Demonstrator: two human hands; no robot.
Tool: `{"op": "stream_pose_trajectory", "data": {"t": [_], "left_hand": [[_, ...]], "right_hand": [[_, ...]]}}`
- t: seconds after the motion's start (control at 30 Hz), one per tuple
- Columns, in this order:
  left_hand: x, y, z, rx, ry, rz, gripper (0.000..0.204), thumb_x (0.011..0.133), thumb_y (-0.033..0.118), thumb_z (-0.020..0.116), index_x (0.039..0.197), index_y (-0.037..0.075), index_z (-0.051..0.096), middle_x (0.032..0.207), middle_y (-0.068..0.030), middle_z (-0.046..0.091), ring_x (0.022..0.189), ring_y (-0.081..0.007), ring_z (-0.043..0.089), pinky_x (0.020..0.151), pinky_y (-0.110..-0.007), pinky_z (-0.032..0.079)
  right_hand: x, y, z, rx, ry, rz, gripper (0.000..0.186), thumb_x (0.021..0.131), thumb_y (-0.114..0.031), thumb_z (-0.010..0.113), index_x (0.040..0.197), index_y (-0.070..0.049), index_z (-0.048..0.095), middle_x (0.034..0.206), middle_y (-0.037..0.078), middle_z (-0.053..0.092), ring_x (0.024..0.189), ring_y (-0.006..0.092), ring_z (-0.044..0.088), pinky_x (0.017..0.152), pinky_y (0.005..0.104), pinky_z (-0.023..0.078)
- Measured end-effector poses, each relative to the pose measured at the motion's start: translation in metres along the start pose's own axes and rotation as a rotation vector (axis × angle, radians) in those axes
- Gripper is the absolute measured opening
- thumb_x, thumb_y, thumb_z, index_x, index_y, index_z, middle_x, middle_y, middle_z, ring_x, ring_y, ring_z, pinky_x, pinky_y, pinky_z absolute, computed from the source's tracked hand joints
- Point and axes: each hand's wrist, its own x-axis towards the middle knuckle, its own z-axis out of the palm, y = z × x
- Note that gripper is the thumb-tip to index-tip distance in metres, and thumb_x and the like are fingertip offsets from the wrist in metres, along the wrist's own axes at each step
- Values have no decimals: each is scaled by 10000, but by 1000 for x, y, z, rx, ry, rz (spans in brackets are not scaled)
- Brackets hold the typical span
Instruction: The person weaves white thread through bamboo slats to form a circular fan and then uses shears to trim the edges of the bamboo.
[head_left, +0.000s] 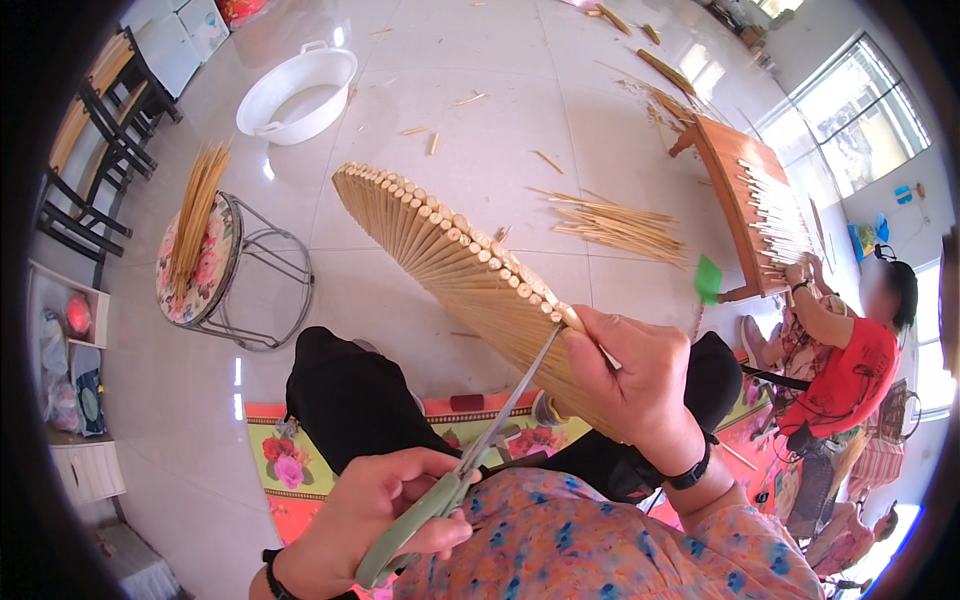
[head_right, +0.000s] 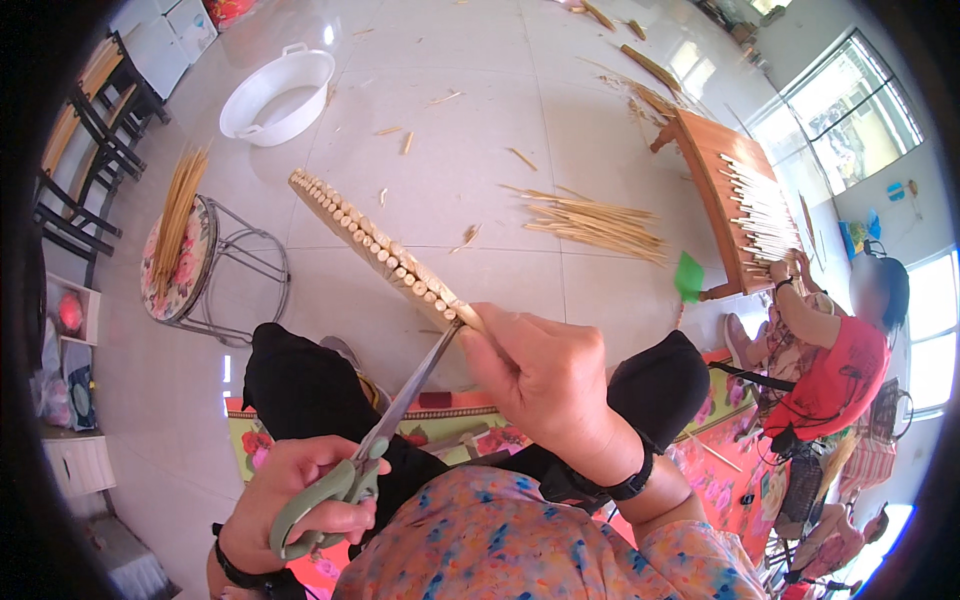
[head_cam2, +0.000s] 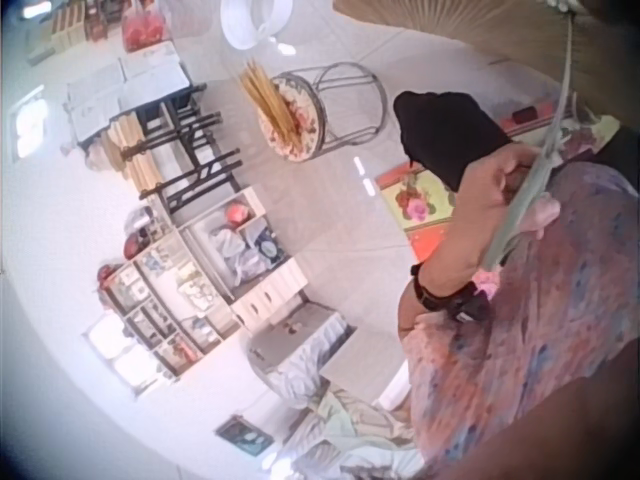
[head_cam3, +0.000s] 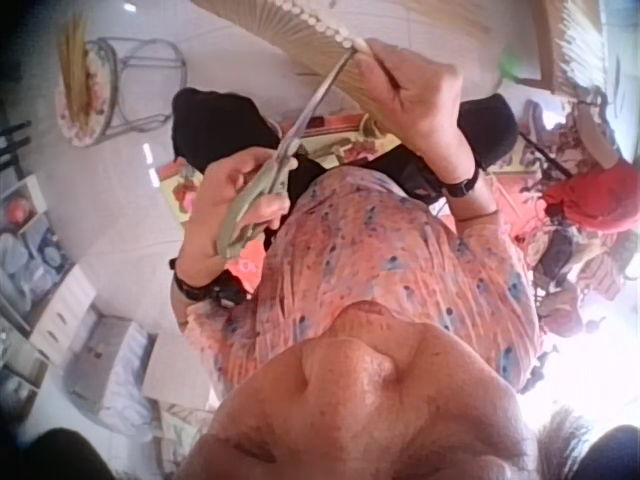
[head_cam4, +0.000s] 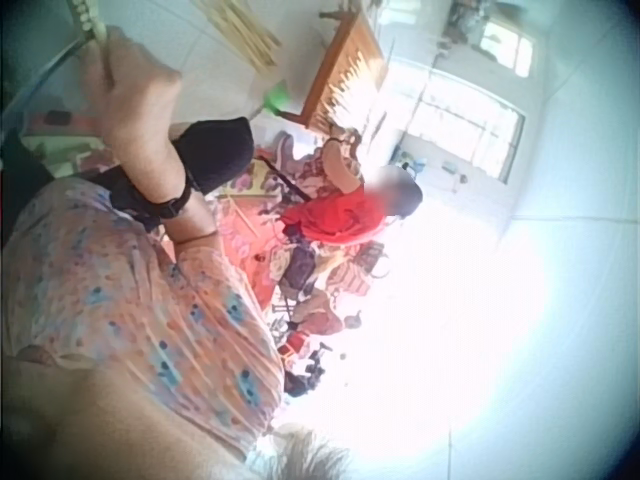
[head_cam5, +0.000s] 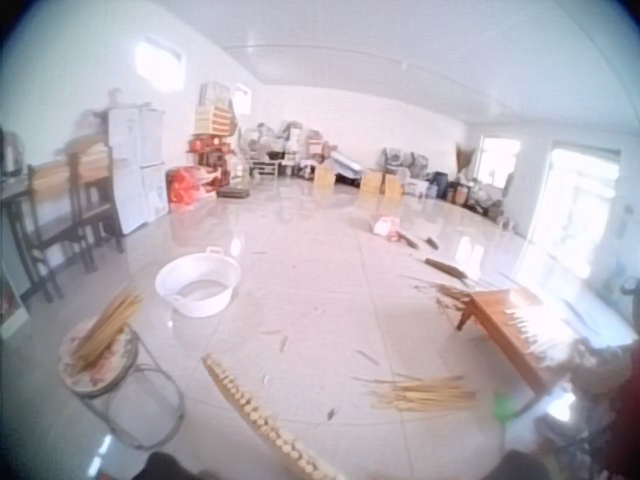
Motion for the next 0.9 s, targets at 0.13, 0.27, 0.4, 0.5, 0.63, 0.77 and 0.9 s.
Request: {"op": "stream_pose_trajectory", "data": {"t": [0.13, 0.27, 0.4, 0.5, 0.63, 0.77, 0.9], "left_hand": [[-14, 12, 0, 12, 88, -69, 371, 755, 26, 714, 1104, -60, 622, 793, -59, 650, 637, -117, 634, 598, -232, 498], [-27, 21, 6, 24, 176, -167, 370, 756, 26, 713, 1104, -59, 622, 800, -60, 651, 616, -123, 632, 571, -229, 496], [-31, 18, 3, -23, 160, -188, 376, 755, 17, 712, 1111, -58, 621, 810, -74, 656, 609, -125, 632, 555, -234, 498], [-32, 10, 2, -27, 166, -178, 387, 752, 8, 721, 1119, -59, 616, 814, -80, 659, 616, -126, 637, 569, -236, 506], [-31, -1, 1, 0, 161, -114, 397, 755, 10, 741, 1122, -60, 608, 807, -68, 658, 623, -117, 639, 584, -236, 510], [-26, -10, -8, 18, 101, -90, 390, 768, 29, 746, 1122, -52, 606, 796, -47, 652, 627, -93, 626, 588, -229, 499], [-22, -20, -15, 394, 122, 132, 436, 797, 140, 806, 1129, -46, 593, 747, -16, 641, 655, -48, 573, 598, -213, 459]], "right_hand": [[-3, -6, 3, 15, -18, -11, 163, 830, -95, 723, 967, -11, 701, 591, 85, 574, 481, 244, 571, 460, 332, 452], [-6, -12, 4, 18, -76, -36, 206, 816, -90, 738, 992, 8, 692, 639, 94, 618, 497, 239, 594, 459, 333, 461], [-9, -14, 5, 31, -74, -65, 220, 807, -78, 744, 996, 19, 686, 672, 105, 643, 501, 235, 603, 458, 330, 470], [-11, -14, 7, 59, -65, -78, 219, 808, -76, 744, 998, 18, 686, 683, 113, 651, 510, 239, 612, 459, 327, 477], [-12, -15, 7, 87, -88, -52, 218, 809, -75, 745, 997, 19, 688, 710, 125, 668, 525, 243, 628, 465, 323, 487], [-13, -14, 7, 113, -77, -52, 213, 810, -75, 747, 991, 23, 691, 741, 143, 686, 543, 246, 644, 476, 320, 499], [-13, -15, 6, 117, -76, -18, 205, 816, -76, 747, 988, 24, 698, 714, 134, 676, 534, 240, 637, 472, 314, 489]]}}
